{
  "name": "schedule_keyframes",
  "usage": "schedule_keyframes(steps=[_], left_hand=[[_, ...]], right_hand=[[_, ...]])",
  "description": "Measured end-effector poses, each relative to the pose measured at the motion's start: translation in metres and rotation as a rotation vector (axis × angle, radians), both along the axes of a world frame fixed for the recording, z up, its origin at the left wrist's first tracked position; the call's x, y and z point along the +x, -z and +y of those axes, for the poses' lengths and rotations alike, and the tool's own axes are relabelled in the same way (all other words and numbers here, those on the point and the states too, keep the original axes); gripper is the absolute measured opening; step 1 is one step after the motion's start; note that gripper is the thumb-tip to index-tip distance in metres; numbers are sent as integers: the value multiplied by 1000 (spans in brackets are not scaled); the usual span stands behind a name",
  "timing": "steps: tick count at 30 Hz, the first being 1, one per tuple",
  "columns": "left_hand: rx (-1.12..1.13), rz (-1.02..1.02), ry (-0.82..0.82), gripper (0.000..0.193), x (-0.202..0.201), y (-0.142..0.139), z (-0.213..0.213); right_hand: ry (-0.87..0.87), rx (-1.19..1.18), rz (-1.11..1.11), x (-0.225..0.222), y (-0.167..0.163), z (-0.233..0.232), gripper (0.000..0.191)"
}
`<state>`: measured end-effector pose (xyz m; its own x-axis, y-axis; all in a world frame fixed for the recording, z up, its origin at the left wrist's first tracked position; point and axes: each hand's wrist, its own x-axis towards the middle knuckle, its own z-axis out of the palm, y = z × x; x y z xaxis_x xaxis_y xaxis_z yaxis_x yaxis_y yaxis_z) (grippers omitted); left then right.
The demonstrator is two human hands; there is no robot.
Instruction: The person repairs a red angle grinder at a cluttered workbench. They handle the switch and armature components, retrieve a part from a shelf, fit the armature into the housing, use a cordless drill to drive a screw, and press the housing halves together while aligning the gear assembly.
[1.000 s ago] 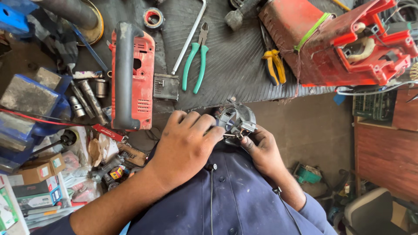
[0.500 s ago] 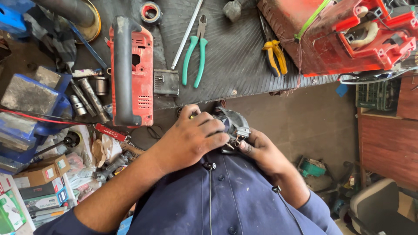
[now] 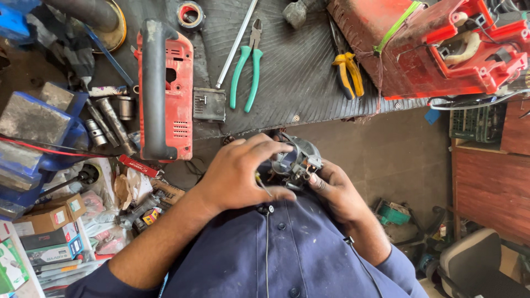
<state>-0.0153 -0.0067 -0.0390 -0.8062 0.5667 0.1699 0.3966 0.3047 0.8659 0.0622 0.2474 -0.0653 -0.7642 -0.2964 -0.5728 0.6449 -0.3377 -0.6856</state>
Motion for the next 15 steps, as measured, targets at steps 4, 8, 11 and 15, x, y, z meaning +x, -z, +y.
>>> schedule_keyframes(steps=[4,8,11,15], left_hand=[[-32,75,-44,76,3,7,19],[-64,103,-93,64,5,14,28],[-138,141,-114,58,2,13,28],[-162,264,-100,51,-4,6,27]], right_hand=[[148,-107,-2,-2,0,-4,68],[208,-86,6,-10,5,-4,70],[246,60,104,-17,5,-3,70],[351,620,427,-15,-9,-6,51]])
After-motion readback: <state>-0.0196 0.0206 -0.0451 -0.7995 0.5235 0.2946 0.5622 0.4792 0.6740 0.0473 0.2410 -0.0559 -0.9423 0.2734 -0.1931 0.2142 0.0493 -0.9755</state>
